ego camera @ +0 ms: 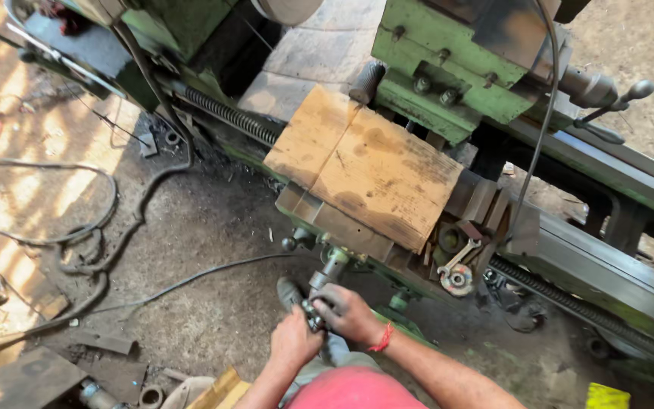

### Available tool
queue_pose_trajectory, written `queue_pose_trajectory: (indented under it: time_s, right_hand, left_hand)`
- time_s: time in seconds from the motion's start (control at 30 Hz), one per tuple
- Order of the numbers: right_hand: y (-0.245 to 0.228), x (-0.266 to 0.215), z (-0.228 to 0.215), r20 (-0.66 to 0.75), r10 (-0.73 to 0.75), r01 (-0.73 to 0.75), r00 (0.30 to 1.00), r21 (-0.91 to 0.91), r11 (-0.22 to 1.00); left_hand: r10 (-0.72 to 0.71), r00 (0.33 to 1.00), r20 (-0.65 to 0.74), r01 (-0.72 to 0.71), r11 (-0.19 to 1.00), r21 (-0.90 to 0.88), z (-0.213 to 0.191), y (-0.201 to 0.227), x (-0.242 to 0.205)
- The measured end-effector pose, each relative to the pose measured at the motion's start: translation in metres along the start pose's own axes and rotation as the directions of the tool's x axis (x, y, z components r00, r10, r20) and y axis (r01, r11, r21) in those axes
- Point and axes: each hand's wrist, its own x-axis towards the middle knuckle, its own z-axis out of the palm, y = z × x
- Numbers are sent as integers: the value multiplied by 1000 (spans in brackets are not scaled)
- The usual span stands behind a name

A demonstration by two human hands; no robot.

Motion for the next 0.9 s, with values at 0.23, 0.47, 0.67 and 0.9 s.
queue_pose_trajectory:
  time_s: [0.23,0.47,0.67,0.9]
  right_hand:
    - [113,-85,0,5,312,-246,950,-604,758]
    - [179,-103,10,167,571,-422,804,-517,745]
    - [186,-85,15,161,411,-275,897,-524,806]
    - [227,-115,33,123,397,-251,910,-599,760]
  left_hand:
    - [302,948,102,-297,953,-55,-22,3,13]
    - [312,927,209,-308,950,-55,-22,-4,28]
    - [184,979,83,-172,976,-136,-23,1,21]
    - [327,940,101,-308,937,-167,-1,-26,30]
